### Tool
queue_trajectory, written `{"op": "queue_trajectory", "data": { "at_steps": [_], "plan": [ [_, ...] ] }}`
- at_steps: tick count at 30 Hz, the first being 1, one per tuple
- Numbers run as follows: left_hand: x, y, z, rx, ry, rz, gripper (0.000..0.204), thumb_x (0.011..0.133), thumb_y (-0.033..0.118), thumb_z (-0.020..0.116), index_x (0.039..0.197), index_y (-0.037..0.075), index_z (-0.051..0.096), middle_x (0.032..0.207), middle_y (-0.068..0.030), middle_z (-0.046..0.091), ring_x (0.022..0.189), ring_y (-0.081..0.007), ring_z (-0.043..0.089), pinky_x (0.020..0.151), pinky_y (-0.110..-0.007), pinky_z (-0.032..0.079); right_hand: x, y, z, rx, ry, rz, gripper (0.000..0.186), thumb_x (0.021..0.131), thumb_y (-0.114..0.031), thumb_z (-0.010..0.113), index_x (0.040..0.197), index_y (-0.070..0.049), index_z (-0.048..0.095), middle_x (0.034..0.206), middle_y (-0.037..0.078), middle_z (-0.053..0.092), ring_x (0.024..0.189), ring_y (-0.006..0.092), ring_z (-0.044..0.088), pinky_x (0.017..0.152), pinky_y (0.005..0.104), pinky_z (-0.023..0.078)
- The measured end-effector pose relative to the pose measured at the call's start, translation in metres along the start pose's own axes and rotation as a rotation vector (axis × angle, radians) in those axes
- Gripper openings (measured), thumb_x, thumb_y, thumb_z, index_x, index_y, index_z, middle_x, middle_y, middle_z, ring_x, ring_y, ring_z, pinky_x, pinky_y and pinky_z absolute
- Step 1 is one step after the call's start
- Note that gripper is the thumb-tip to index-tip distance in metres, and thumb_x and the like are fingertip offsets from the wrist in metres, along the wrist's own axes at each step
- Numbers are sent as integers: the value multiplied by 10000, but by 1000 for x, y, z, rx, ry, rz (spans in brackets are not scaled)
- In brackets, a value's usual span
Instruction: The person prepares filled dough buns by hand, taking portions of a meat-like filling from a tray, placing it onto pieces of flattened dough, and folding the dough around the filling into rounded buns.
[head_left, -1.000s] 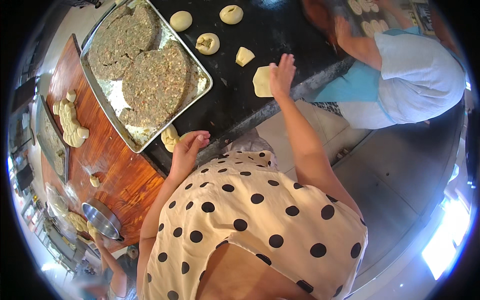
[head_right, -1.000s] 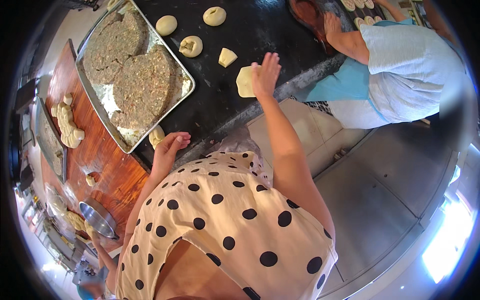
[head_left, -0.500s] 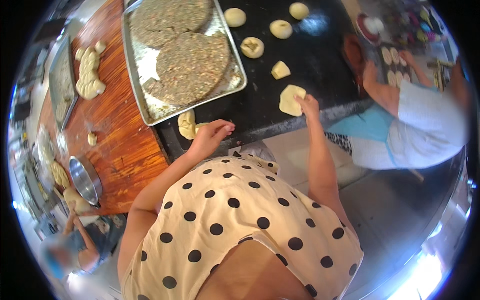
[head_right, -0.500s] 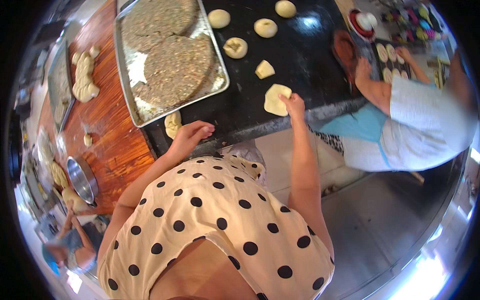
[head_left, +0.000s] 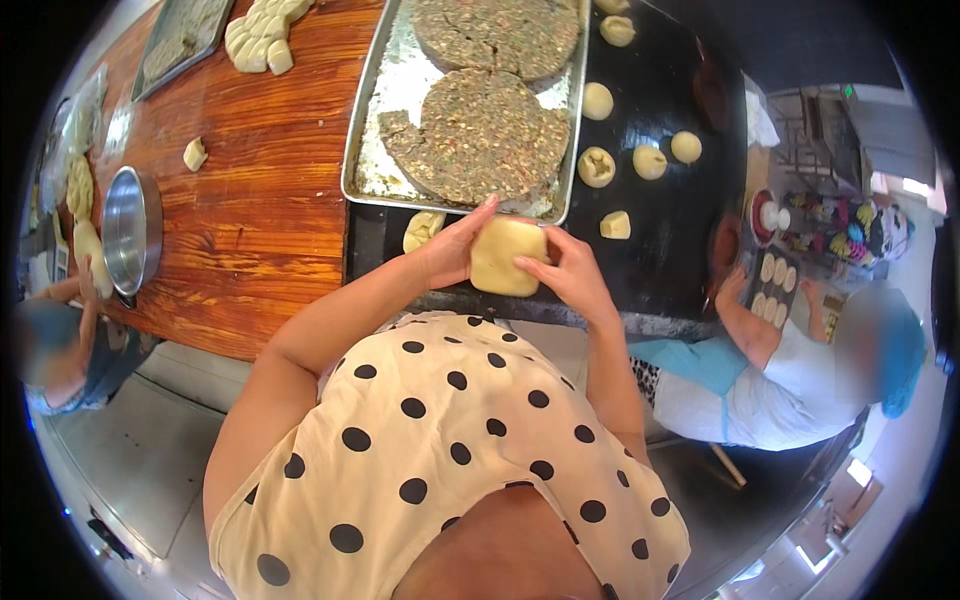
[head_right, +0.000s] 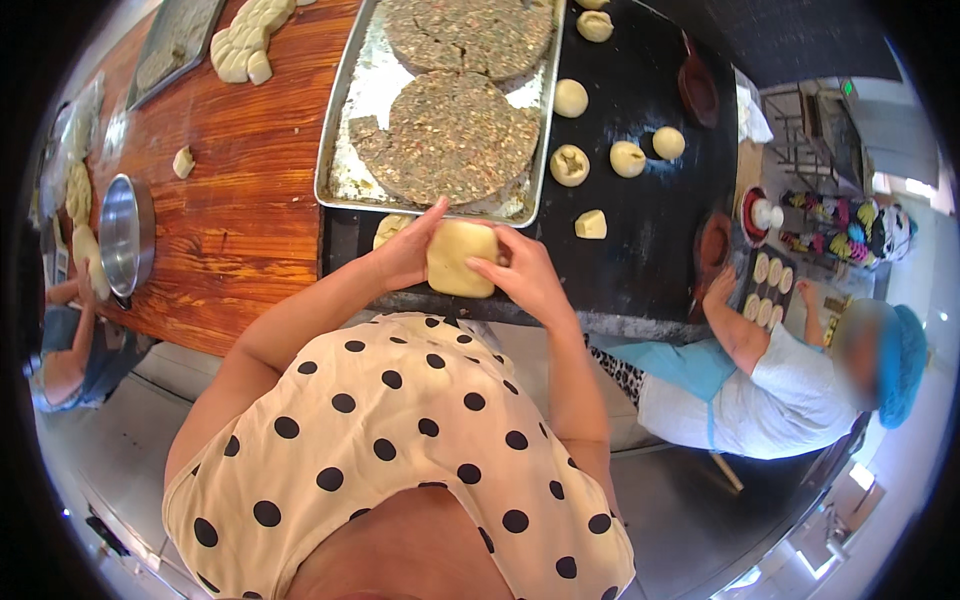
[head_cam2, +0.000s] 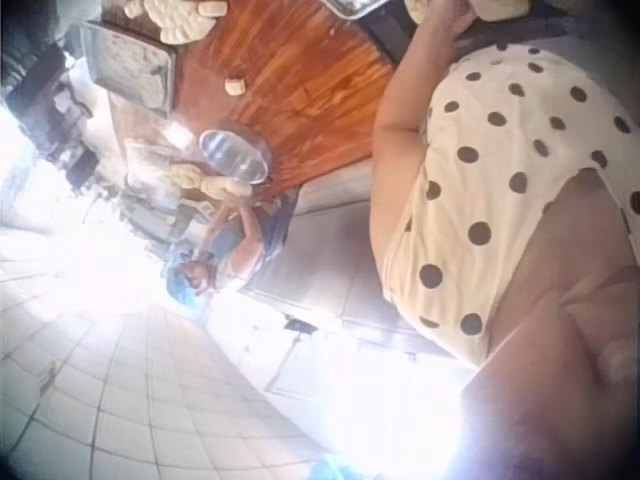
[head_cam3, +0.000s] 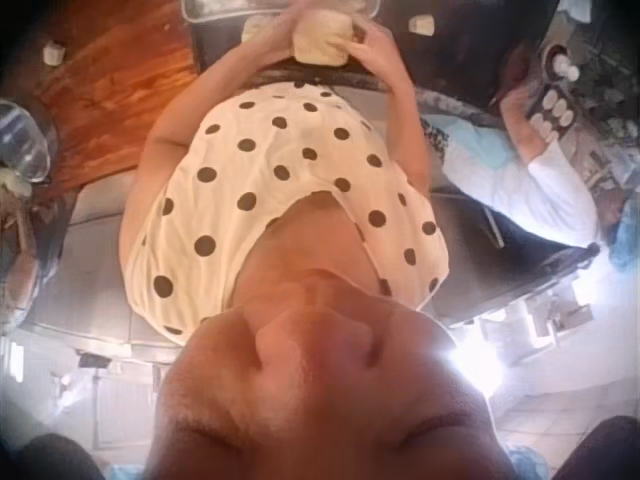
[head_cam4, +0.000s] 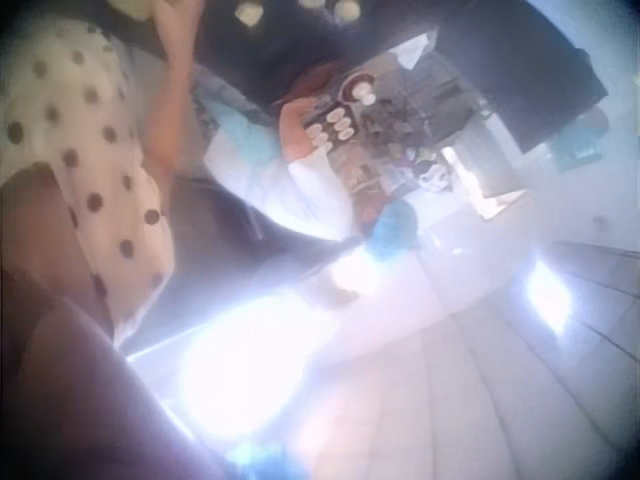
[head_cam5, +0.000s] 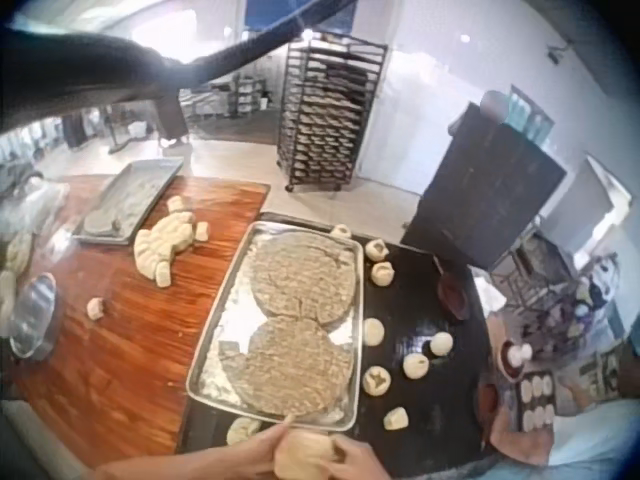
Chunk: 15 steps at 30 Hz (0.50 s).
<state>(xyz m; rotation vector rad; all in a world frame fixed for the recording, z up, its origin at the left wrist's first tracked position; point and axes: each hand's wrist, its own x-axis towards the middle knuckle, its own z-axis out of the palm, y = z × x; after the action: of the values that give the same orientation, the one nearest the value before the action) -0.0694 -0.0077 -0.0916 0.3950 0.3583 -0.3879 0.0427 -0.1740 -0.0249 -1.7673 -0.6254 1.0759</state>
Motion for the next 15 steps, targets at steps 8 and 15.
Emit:
{"op": "queue_trajectory", "data": {
  "at_steps": [8, 15],
  "plan": [
    [-89, 25, -54, -366, 236, 249, 531, 1005, 431, 459, 1358, 36, 487, 1302, -127, 593, 1203, -286, 586, 1040, -457, 457, 174, -10, 67, -333, 225, -338, 271, 903, -230, 684, 1072, -20, 653, 943, 101, 702, 849, 188, 677, 765, 302, 526],
    [-142, 30, -84, -532, 386, 469, 471, 1009, 340, 477, 1372, 39, 465, 1342, -145, 565, 1233, -292, 564, 1060, -476, 446, 289, -32, 162, -1230, 59, -272, 455, 894, -464, 593, 1055, -50, 691, 1027, 145, 703, 960, 297, 678, 800, 439, 536]
  ]
}}
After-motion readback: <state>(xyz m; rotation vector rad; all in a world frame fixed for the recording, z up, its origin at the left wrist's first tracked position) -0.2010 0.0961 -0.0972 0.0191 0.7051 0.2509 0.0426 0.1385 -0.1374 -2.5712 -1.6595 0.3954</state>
